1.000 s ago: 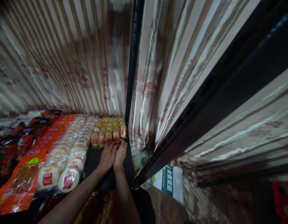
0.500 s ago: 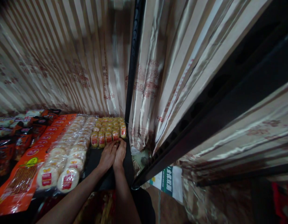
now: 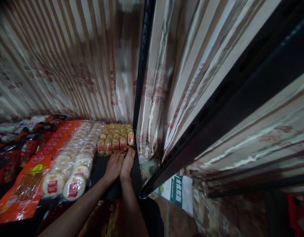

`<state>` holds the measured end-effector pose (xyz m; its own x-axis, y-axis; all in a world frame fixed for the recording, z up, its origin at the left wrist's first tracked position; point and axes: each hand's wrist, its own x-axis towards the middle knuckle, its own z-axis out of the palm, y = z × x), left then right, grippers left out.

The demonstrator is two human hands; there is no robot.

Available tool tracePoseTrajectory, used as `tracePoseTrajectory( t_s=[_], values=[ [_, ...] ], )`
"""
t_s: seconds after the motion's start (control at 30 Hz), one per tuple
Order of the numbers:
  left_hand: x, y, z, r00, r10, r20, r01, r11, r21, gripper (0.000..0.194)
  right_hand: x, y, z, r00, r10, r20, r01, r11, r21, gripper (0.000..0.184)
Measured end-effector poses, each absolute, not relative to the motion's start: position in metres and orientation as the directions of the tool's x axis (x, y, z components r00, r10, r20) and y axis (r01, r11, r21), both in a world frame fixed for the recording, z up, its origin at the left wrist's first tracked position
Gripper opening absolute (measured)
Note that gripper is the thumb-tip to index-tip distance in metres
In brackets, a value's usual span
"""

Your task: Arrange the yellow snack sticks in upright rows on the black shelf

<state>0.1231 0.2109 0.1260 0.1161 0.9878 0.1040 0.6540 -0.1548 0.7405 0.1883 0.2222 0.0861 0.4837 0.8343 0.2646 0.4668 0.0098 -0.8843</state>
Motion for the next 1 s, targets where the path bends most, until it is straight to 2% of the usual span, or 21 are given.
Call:
tracePoseTrajectory(
  t_s=[0.27, 0.6, 0.77, 1.0],
  values=[
    [0.121, 0.191, 0.133, 0.119, 0.992, 0.032, 0.621, -0.1, 0.778, 0.039, 0.19, 0.202, 0.086, 0.465, 0.847, 0.257, 0.492, -0.005, -0.871, 0.042],
    [0.107, 0.149, 0.135, 0.09, 0.995, 0.033, 0.595, -0.08, 0.8, 0.034, 0.182, 0.157, 0.101, 0.27, 0.939, 0.213, 0.511, 0.047, -0.858, 0.037],
    [0.097, 0.116, 0.122, 0.065, 0.993, 0.095, 0.58, -0.115, 0.806, 0.031, 0.173, 0.125, 0.09, 0.236, 0.954, 0.186, 0.493, 0.048, -0.869, 0.036],
    [0.087, 0.071, 0.097, 0.111, 0.959, 0.26, 0.518, -0.279, 0.808, 0.038, 0.165, 0.081, 0.082, 0.202, 0.936, 0.288, 0.534, 0.141, -0.833, 0.036]
  ],
)
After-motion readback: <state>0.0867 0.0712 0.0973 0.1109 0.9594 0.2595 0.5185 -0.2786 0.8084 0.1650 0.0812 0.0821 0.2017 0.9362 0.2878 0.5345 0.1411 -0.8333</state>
